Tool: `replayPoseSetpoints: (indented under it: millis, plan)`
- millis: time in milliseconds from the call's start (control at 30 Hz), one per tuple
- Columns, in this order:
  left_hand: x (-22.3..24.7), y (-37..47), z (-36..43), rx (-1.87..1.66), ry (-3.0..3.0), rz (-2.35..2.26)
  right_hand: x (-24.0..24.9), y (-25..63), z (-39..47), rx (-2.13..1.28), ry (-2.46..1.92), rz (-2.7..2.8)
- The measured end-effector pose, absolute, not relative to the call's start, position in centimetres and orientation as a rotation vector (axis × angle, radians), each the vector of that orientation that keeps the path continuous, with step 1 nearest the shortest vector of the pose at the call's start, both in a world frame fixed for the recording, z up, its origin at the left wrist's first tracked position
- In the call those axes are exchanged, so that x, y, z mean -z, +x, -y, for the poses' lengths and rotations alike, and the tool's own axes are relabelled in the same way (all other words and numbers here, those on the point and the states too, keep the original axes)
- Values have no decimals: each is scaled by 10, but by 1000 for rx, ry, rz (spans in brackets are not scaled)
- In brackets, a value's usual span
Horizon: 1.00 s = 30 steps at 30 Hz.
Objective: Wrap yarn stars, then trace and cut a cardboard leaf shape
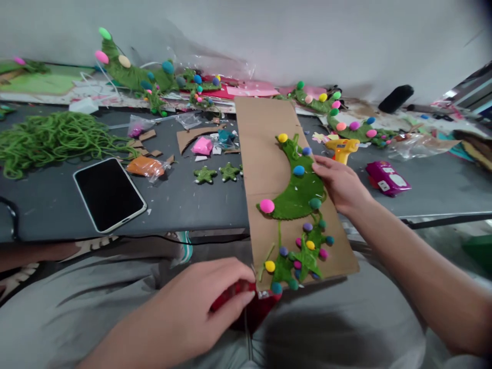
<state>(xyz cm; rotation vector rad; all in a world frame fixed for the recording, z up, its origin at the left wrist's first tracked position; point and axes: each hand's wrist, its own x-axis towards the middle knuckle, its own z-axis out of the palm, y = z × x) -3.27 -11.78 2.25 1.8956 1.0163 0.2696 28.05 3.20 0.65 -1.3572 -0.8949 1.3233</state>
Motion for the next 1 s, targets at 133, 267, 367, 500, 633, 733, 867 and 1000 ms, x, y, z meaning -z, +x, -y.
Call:
replayPoseSetpoints:
  millis: [133,267,367,500,633,733,867,1000]
  plan:
    - [-10,-19,117,-518,1645,-1212,-9,290,-26,-1270,-1322,856]
    - [-4,-6,115,-562,1418,-1236,-13,288,-21,-1242,-1280,864]
    - [-6,-3,113,-480,1388,-1238,-16,287,-18,-1247,-1245,879]
    - [-6,-5,114,-449,1377,-1230,-16,288,-18,-1267,-1220,895]
    - [-1,-6,117,-448,1428,-1252,-13,288,-19,-1238,-1217,869]
    - [-1,-7,117,-415,1566,-1285,-12,287,-20,-1206,-1200,869]
    - [-8,-14,117,-384,1816,-1343,-14,291,-20,-1136,-1222,872]
    - [-11,-24,117,-131,1965,-1366,-20,300,-18,-1087,-1252,828]
